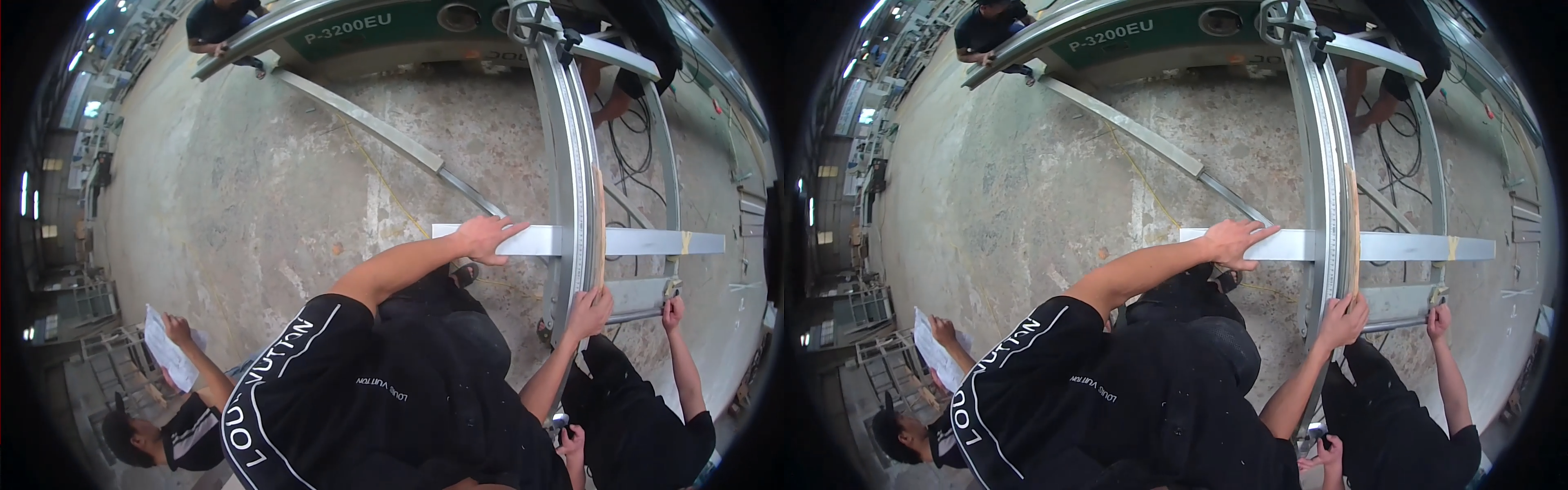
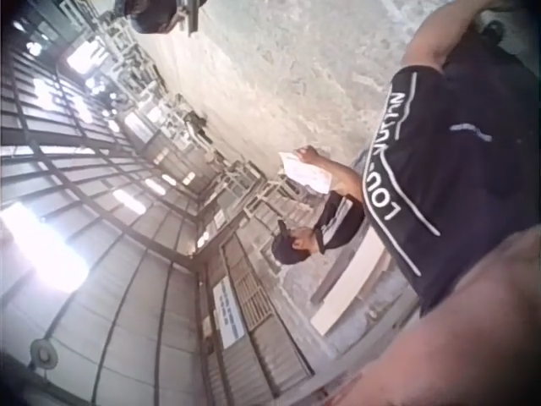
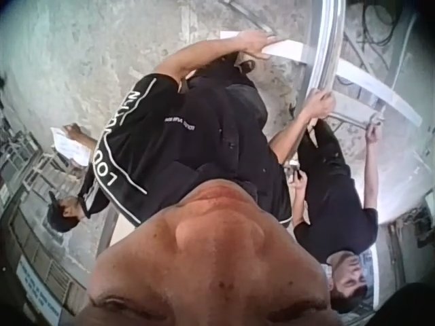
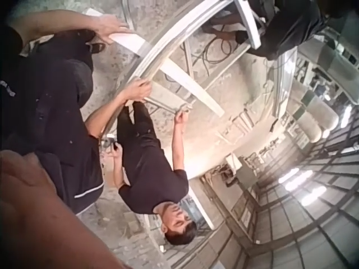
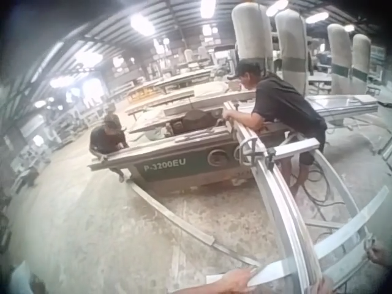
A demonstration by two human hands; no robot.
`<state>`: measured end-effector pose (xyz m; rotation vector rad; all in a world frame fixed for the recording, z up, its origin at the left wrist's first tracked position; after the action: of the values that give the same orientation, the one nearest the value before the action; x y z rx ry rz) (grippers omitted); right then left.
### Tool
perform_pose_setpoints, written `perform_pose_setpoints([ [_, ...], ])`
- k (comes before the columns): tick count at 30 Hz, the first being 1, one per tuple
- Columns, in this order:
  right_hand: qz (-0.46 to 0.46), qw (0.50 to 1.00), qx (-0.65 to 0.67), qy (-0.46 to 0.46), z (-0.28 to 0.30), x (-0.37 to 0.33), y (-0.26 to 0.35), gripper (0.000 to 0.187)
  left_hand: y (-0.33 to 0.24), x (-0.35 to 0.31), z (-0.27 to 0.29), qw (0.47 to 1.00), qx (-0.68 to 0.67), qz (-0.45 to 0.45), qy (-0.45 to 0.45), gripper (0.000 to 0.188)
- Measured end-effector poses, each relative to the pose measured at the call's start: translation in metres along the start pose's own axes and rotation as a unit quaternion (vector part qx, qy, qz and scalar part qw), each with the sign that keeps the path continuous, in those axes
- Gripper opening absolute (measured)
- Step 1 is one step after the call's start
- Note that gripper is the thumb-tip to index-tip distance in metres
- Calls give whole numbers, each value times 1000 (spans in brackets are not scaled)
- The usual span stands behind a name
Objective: Operating and preparing an industrial table saw for cutting white profiles.
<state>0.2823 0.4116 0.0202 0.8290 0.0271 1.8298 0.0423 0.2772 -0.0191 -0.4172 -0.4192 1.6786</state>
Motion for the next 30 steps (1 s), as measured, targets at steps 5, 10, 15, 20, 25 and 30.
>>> perform_pose_setpoints([
  [5, 27, 999, 23, -4, 0, -3, -1, 20, 0, -4, -4, 1000, 12, 6, 1, 82],
  [10, 37, 999, 17, 4, -1, -6, -9, 21, -3, -7, -6, 1000, 23, 17, -7, 83],
  [15, 32, 998, 48, 4, -1, -6, -4, 20, -1, -10, -12, 998, 45, 6, -45, 84],
  [20, 31, 999, 26, 4, -1, -6, -6, 21, 0, -9, -9, 998, 37, -3, -41, 85],
  [25, 43, 999, -2, 33, -6, -12, -11, 23, 7, -20, -11, 998, -18, -10, -57, 84],
  [30, 39, 999, 27, 23, -16, 8, -4, 21, 4, -13, -5, 997, -65, 6, -40, 82],
])
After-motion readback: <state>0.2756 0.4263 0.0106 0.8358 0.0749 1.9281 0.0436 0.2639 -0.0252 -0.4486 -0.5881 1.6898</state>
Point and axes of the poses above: each hand's wrist, its own x-axis towards the middle knuckle, its own z-axis out of the back of the hand, y = z × x, the point moved 2 cm from there along x, towards the middle knuckle, and after that the axes turned 8 degrees about -y, right-handed, at the moved point
